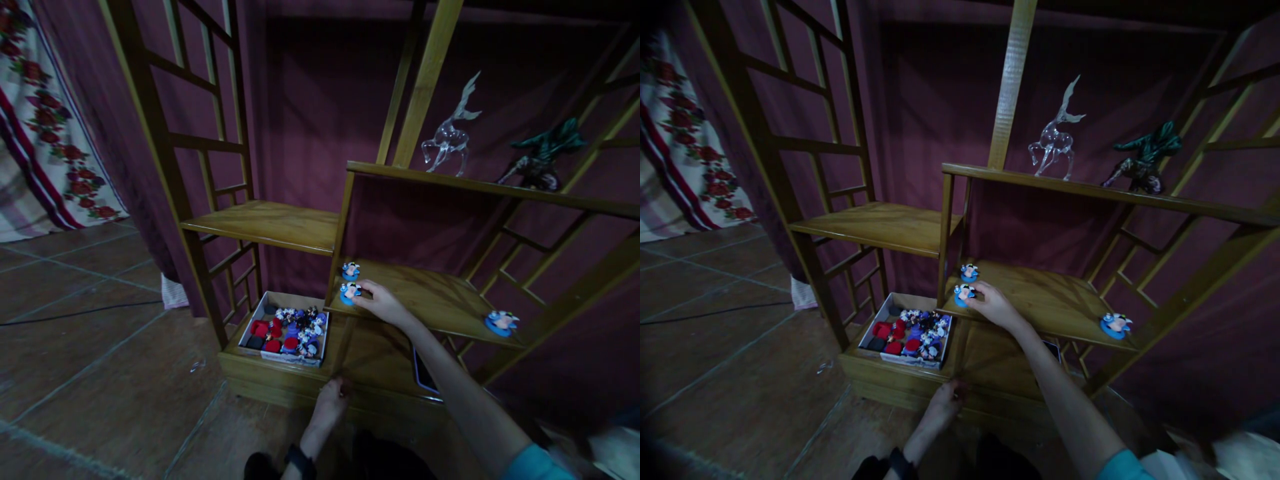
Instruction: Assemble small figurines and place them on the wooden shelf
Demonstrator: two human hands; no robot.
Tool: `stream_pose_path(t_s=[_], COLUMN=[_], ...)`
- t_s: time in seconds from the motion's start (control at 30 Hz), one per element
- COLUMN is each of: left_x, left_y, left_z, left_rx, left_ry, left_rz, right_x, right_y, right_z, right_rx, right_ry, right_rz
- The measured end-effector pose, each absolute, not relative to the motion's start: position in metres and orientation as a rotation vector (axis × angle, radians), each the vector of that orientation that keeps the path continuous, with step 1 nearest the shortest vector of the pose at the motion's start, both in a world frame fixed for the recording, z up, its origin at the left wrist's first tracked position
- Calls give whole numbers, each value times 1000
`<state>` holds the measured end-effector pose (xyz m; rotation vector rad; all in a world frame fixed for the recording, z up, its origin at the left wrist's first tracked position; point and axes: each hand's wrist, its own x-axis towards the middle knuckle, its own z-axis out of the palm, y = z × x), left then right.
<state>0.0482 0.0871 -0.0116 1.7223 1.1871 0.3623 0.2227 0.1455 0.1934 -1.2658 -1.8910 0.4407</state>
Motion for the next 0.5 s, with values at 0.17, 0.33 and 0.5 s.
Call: stream_pose_path(t_s=[0.17, 0.33, 0.5], left_x=[46, 38, 28], left_y=[88, 93, 99], left_z=[-12, -1, 11], left_rx=[1768, 1652, 1338], left_ry=[1221, 1263, 1273], left_rz=[436, 667, 919], right_x=[225, 210, 179], right_y=[134, 82, 29], right_z=[194, 191, 148], right_rx=[-1283, -1290, -1368], right_ry=[-1769, -1432, -1315], right_rz=[407, 118, 382])
